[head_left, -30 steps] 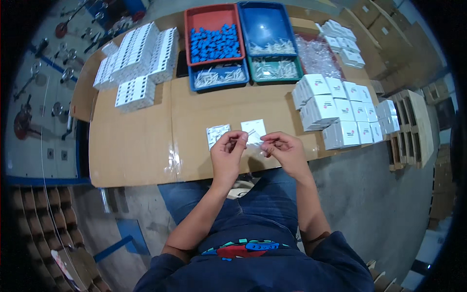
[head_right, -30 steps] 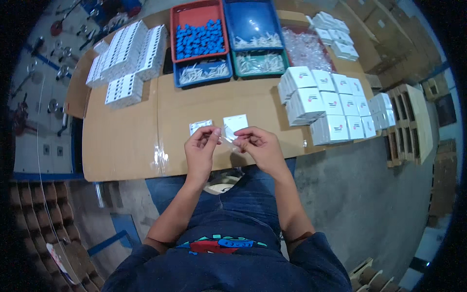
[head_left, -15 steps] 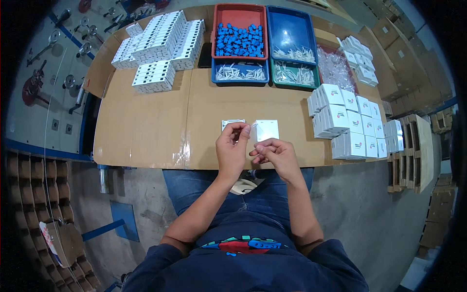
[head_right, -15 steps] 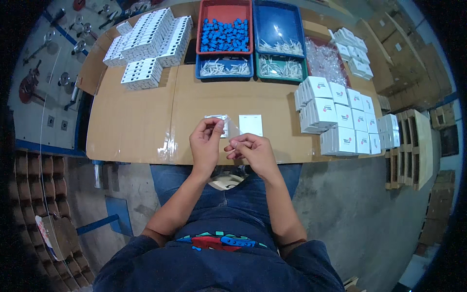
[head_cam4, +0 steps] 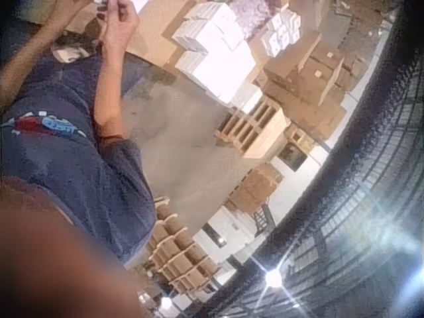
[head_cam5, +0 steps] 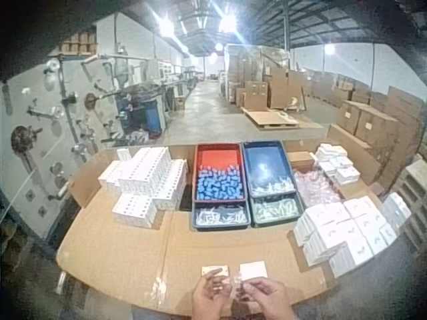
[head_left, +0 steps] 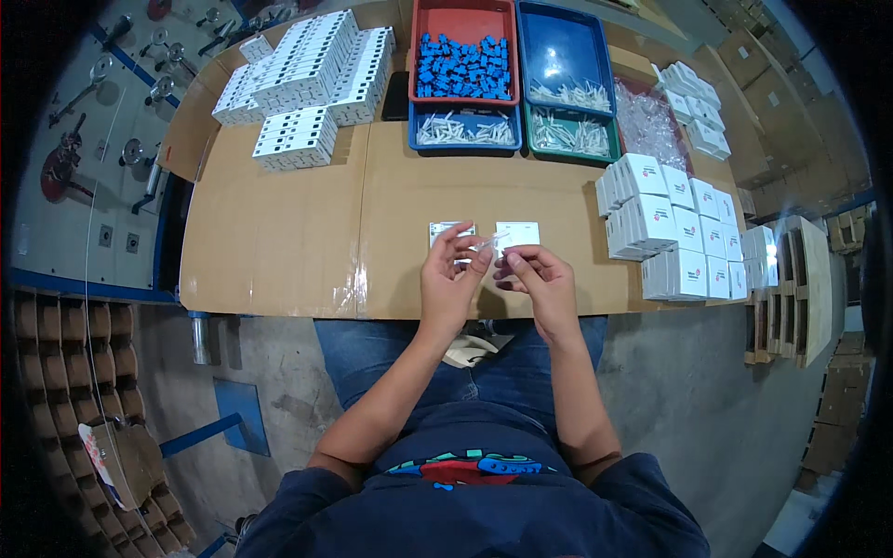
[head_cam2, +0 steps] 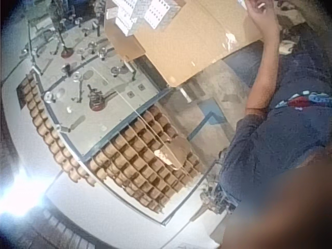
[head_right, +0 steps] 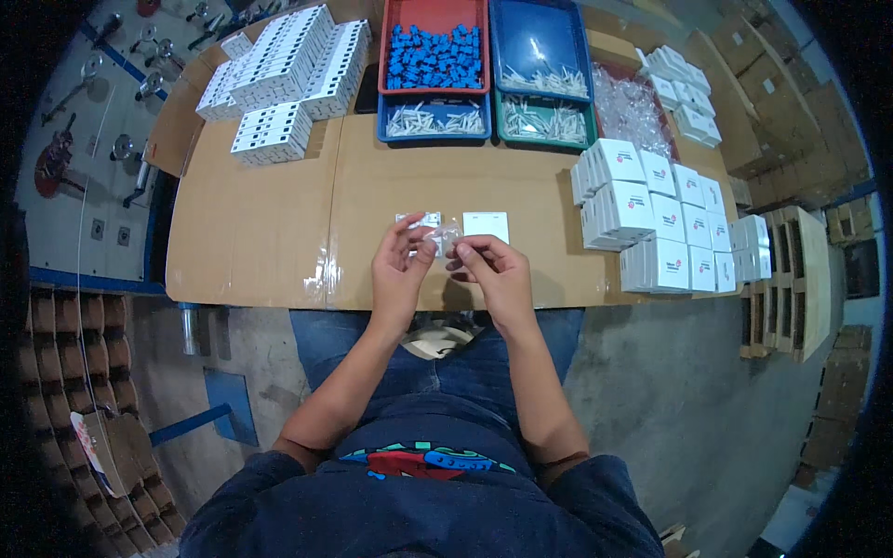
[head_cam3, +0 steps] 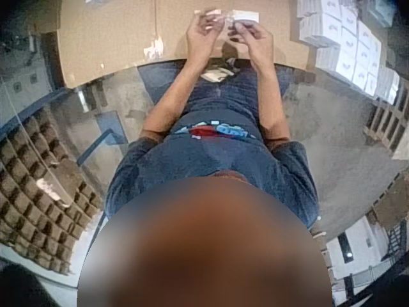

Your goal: Manually assembling small plastic components into cardboard boxes at a factory workbench.

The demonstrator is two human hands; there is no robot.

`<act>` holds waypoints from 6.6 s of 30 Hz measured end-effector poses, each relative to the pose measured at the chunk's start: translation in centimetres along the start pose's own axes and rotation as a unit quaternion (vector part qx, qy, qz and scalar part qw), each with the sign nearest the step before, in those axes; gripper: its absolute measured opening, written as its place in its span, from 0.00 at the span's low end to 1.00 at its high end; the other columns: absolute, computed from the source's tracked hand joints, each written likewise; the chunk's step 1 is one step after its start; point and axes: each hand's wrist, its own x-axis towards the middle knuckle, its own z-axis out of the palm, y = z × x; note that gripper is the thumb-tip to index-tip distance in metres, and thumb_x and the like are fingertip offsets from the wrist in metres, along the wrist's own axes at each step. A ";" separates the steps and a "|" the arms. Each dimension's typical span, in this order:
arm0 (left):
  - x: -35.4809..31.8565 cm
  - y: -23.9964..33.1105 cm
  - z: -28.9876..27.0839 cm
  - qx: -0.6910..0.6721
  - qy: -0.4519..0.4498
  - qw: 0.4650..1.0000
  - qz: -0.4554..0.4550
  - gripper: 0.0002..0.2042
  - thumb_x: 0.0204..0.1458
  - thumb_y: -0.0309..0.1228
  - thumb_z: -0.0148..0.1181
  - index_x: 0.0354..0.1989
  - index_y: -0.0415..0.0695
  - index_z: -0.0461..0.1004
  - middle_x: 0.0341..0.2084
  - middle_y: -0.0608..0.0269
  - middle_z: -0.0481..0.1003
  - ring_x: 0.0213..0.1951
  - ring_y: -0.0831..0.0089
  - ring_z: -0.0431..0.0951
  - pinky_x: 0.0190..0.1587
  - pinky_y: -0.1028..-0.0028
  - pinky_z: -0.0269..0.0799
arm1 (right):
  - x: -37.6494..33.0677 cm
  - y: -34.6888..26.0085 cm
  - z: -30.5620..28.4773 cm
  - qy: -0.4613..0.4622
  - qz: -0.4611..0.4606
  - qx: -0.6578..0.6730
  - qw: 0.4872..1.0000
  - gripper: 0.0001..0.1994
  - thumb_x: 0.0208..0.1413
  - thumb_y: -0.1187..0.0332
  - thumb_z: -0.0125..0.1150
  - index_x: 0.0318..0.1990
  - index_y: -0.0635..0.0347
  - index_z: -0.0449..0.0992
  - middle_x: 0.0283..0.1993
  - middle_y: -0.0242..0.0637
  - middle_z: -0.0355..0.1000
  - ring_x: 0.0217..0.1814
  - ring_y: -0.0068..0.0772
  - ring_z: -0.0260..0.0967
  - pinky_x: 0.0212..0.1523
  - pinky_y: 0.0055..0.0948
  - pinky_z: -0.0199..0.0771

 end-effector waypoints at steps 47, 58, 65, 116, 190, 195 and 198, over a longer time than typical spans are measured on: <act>-2.2 -6.8 -8.3 0.024 -0.036 0.979 -0.197 0.06 0.60 0.23 0.65 0.39 0.39 0.73 0.34 0.59 0.81 0.33 0.77 0.80 0.38 0.77 0.77 | 39.8 -5.5 -12.5 0.155 -0.206 -0.684 0.682 0.09 0.57 0.69 0.61 0.44 0.53 0.83 0.43 0.48 0.80 0.49 0.54 0.78 0.50 0.50 0.77; -1.2 -6.1 -7.1 0.035 -0.010 0.984 -0.173 0.07 0.60 0.24 0.67 0.40 0.39 0.74 0.33 0.66 0.77 0.33 0.82 0.76 0.36 0.79 0.75 | 39.7 -6.3 -15.8 0.206 -0.311 -0.612 0.698 0.07 0.53 0.71 0.67 0.38 0.60 0.82 0.38 0.45 0.81 0.42 0.49 0.79 0.45 0.42 0.77; 0.5 -6.0 -6.4 0.021 -0.005 0.993 -0.112 0.08 0.58 0.22 0.67 0.41 0.38 0.73 0.35 0.67 0.77 0.35 0.81 0.77 0.37 0.78 0.76 | 31.8 -8.6 -12.5 0.191 -0.300 -0.299 0.886 0.15 0.57 0.70 0.70 0.50 0.62 0.79 0.37 0.35 0.79 0.37 0.25 0.75 0.41 0.25 0.75; -1.0 -3.6 -6.4 0.014 -0.085 0.986 -0.142 0.14 0.69 0.34 0.54 0.48 0.35 0.79 0.38 0.61 0.82 0.35 0.76 0.81 0.40 0.76 0.78 | 2.2 -0.5 0.6 -0.167 -0.103 -0.331 0.923 0.06 0.56 0.73 0.71 0.38 0.64 0.80 0.43 0.28 0.75 0.36 0.16 0.65 0.35 0.19 0.64; 1.7 -9.8 -11.3 0.288 0.057 0.943 0.153 0.09 0.65 0.28 0.59 0.40 0.33 0.81 0.27 0.58 0.78 0.30 0.72 0.77 0.34 0.73 0.71 | 29.4 2.1 -1.3 0.093 -0.234 -0.673 0.696 0.11 0.56 0.72 0.60 0.43 0.48 0.84 0.40 0.41 0.77 0.46 0.49 0.76 0.46 0.46 0.77; 1.9 -10.0 -11.1 0.309 0.061 0.932 0.178 0.08 0.63 0.31 0.62 0.39 0.38 0.81 0.24 0.57 0.76 0.26 0.66 0.76 0.30 0.70 0.69 | 31.9 2.6 -1.4 0.009 -0.258 -0.734 0.629 0.08 0.56 0.70 0.58 0.36 0.50 0.85 0.43 0.41 0.74 0.53 0.47 0.75 0.49 0.49 0.76; 1.8 -9.5 -10.7 0.314 0.064 0.931 0.177 0.09 0.62 0.32 0.62 0.39 0.38 0.81 0.24 0.58 0.75 0.25 0.67 0.75 0.29 0.70 0.68 | 32.9 2.3 -2.0 -0.001 -0.255 -0.727 0.638 0.08 0.56 0.69 0.58 0.35 0.50 0.85 0.43 0.43 0.74 0.52 0.47 0.75 0.48 0.50 0.76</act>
